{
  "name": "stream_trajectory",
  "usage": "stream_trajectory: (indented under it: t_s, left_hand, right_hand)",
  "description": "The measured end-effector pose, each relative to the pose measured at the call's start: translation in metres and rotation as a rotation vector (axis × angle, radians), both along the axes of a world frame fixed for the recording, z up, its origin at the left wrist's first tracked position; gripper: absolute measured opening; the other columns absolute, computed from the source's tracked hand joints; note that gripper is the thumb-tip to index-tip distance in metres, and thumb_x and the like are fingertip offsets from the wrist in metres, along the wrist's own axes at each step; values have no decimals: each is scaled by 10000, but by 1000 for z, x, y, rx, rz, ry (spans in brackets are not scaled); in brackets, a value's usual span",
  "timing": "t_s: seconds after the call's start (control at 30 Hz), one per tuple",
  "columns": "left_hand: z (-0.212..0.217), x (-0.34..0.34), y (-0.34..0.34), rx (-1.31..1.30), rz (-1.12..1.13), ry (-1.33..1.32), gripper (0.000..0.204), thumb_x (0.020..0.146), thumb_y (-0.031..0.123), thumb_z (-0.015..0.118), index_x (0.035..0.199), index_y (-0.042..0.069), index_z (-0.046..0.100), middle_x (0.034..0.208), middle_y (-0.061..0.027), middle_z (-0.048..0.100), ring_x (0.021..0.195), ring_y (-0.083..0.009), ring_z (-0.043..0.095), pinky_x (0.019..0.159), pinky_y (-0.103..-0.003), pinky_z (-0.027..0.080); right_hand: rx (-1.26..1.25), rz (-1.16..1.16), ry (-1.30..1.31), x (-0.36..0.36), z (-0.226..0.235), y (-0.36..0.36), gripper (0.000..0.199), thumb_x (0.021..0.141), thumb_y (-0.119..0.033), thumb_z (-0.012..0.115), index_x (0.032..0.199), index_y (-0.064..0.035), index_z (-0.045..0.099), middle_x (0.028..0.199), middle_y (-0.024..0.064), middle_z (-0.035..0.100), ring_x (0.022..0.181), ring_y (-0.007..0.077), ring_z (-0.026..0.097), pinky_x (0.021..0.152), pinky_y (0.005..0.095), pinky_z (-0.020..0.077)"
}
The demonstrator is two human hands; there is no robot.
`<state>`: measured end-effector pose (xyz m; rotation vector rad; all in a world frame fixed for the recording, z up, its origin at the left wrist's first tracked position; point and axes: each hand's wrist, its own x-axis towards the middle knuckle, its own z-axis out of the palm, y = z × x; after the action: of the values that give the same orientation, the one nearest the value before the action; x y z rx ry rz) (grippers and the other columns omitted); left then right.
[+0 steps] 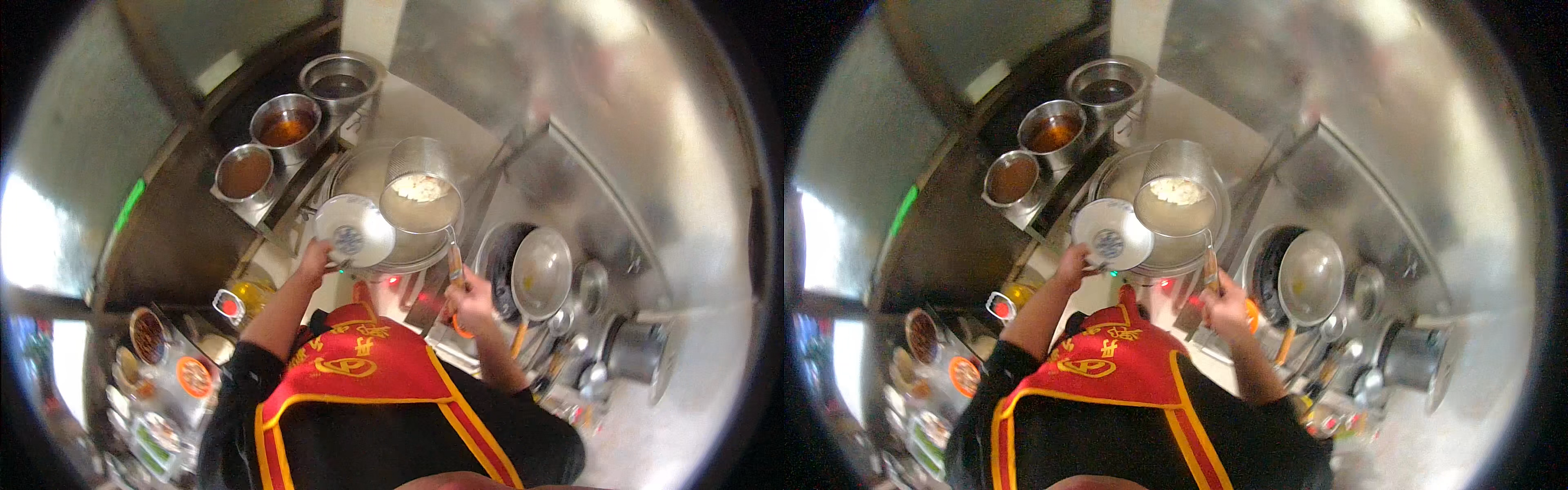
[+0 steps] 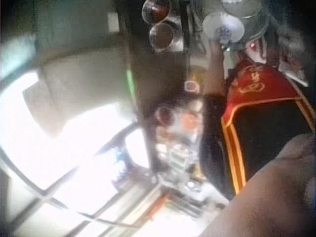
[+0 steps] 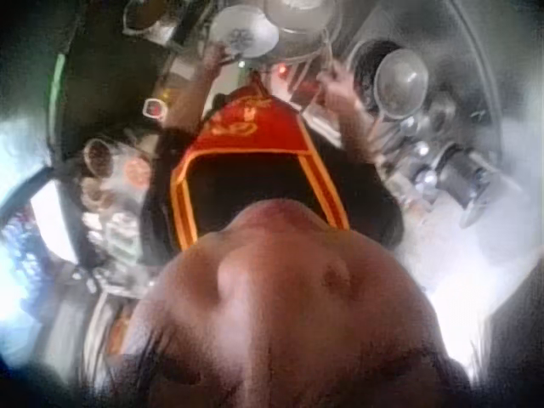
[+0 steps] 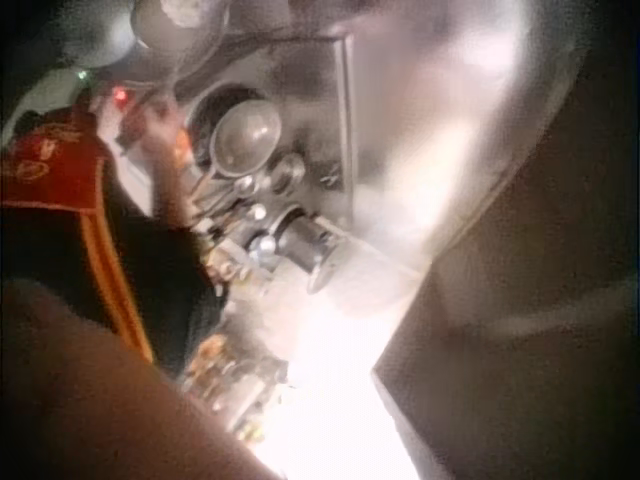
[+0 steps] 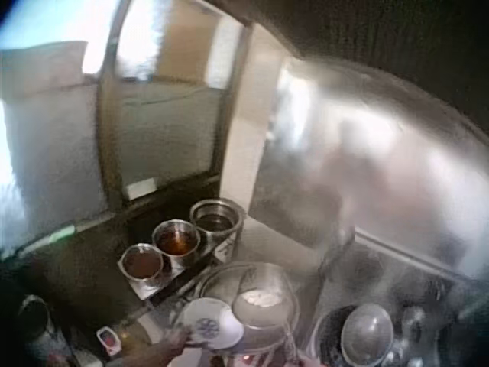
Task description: The person scoops cooked noodles from a large pot into a bowl, adds broth, then sprinkles chopped green onions and other seasonings. They add cooked meat pieces and more broth, then place the finished bowl on the counter. The process is repeated for a second bowl.
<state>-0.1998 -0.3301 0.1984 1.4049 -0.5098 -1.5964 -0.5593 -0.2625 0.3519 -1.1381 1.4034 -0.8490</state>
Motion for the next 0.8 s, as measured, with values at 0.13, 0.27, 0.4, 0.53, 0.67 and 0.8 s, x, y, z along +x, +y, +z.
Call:
stream_trajectory:
  t_s: [0.13,0.27,0.4,0.53,0.67,0.8]
  left_hand:
    - [59,-68,-42,0,-12,184,410,923,300,598,1240,40,591,1040,-124,698,856,-229,704,750,-437,589]
    - [128,-92,-41,-211,-140,445,362,916,303,669,1197,75,654,1034,-61,730,923,-193,697,831,-386,540]
    - [175,-103,-32,-249,-135,461,462,909,363,735,1239,60,625,1063,-58,720,920,-181,687,823,-393,525]
    - [185,-106,-26,-225,-64,444,730,897,365,787,1390,-5,396,1232,-134,649,1005,-212,668,927,-457,493]
    - [178,-106,-20,-252,-57,423,804,903,387,799,1355,-25,278,1331,-194,557,1131,-262,647,943,-475,545]
    - [176,-108,-17,-284,-59,510,845,898,351,819,1371,-37,235,1351,-202,543,1183,-283,630,999,-504,514]
  right_hand:
    - [-443,-123,153,59,-15,17,661,930,60,572,1567,-63,443,869,-27,608,663,65,550,574,240,462]
    - [-605,-267,455,91,-25,13,681,935,-8,590,1583,-13,382,1120,226,725,980,235,721,829,342,575]
    - [-771,-340,587,97,-23,12,715,877,0,642,1551,42,408,885,193,693,760,267,682,719,378,569]
    - [-912,-347,676,100,-20,16,762,850,49,607,1572,49,364,977,123,657,825,228,643,762,332,542]
    - [-936,-357,741,101,-12,22,833,808,29,615,1578,88,304,1055,225,655,907,353,678,844,414,557]
    - [-963,-320,765,101,0,22,868,794,35,618,1587,98,269,1052,208,653,910,332,671,861,410,552]
